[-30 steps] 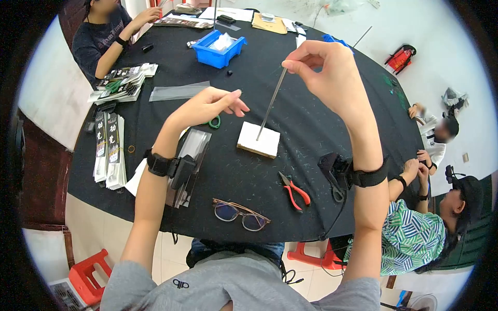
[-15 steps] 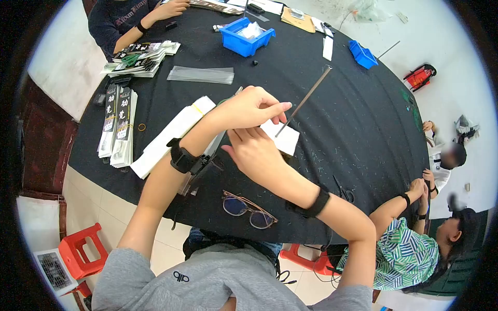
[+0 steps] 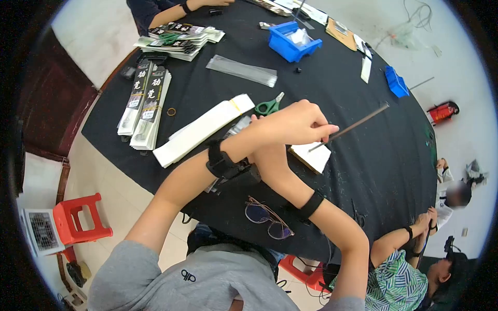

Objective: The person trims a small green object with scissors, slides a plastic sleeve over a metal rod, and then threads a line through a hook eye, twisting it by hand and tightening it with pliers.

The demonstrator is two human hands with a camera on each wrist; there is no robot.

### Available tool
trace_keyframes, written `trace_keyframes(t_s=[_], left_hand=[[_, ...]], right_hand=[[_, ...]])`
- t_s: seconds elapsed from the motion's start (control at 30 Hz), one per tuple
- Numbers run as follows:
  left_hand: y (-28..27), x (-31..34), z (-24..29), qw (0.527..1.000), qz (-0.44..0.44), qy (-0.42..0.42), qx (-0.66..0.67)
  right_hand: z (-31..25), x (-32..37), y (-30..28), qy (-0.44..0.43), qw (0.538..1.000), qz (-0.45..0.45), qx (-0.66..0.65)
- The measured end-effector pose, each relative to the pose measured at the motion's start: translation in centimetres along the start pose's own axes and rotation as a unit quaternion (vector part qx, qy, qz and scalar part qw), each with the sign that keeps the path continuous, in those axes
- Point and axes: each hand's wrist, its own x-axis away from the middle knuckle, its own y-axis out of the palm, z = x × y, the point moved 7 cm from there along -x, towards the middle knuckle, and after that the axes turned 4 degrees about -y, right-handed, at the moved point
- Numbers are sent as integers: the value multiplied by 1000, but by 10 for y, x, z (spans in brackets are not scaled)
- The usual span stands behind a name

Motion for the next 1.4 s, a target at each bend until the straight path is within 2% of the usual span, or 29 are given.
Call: trace_keyframes(t_s=[0.03, 0.2, 0.27, 0.4, 0.47, 0.6, 0.67, 0.7, 0.77, 0.9, 0.97, 1.0, 1.07, 1.1, 1.13, 1.2, 1.23, 1.27, 1.3, 1.33, 1.37, 1.4], left_hand=[[0, 0, 0, 1000, -12, -2, -8], [2, -1, -2, 1000, -11, 4, 1], [3, -1, -1, 1000, -15, 9, 2], [2, 0, 1, 1000, -11, 4, -3], [2, 0, 1, 1000, -18, 3, -3], [1, -1, 1, 1000, 3, 12, -7], [-1, 0, 2, 1000, -2, 12, -6], [0, -1, 1, 1000, -6, 15, -5], [0, -3, -2, 1000, 11, 18, -10], [0, -5, -4, 999, 6, 25, -26], [-3, -5, 0, 999, -10, 17, -38], [-5, -5, -1, 999, -19, 3, -49], [-6, -5, 0, 999, -24, 6, -44], [-7, -4, 0, 999, -21, -5, -41], [-8, -3, -1, 999, -19, -17, -37], [-6, -4, 0, 999, -28, -12, -34], [-5, -4, -2, 999, -23, -17, -32], [-4, -4, -3, 999, -20, -22, -30], [-5, -3, 1, 999, -18, -18, -26], [-4, -2, 3, 999, -27, -13, -25], [-4, -2, 5, 999, -23, -18, -29], [-4, -2, 6, 999, -19, -22, -32]], right_hand=[[2, -1, -2, 36, 999, 3, -29], [-5, 0, -13, -30, 998, 44, 24], [4, 4, -1, 13, 999, -47, 23], [2, -1, -11, 51, 994, -83, -50], [0, -2, -21, 34, 998, -17, -58], [6, -8, -28, 95, 993, -70, -30], [11, -5, -37, 46, 995, 0, -84], [11, -4, -43, 49, 995, 2, -81], [3, -4, -64, -4, 995, 29, -94], [5, 6, -90, 12, 994, 28, -107], [0, 10, -103, 47, 988, -54, -138], [5, 16, -108, 51, 989, -47, -133], [5, 28, -125, -53, 998, 0, -36], [-3, 30, -145, -99, 993, 53, 20], [-4, 36, -161, -94, 994, 55, 25], [16, 57, -200, 6, 992, 122, 25], [47, 74, -213, 160, 968, 178, -77], [77, 100, -220, 308, 906, 230, -176], [100, 113, -217, 299, 854, 262, -336], [117, 119, -209, 280, 777, 289, -485], [126, 131, -198, 316, 707, 301, -556], [124, 136, -188, 329, 657, 270, -622]])
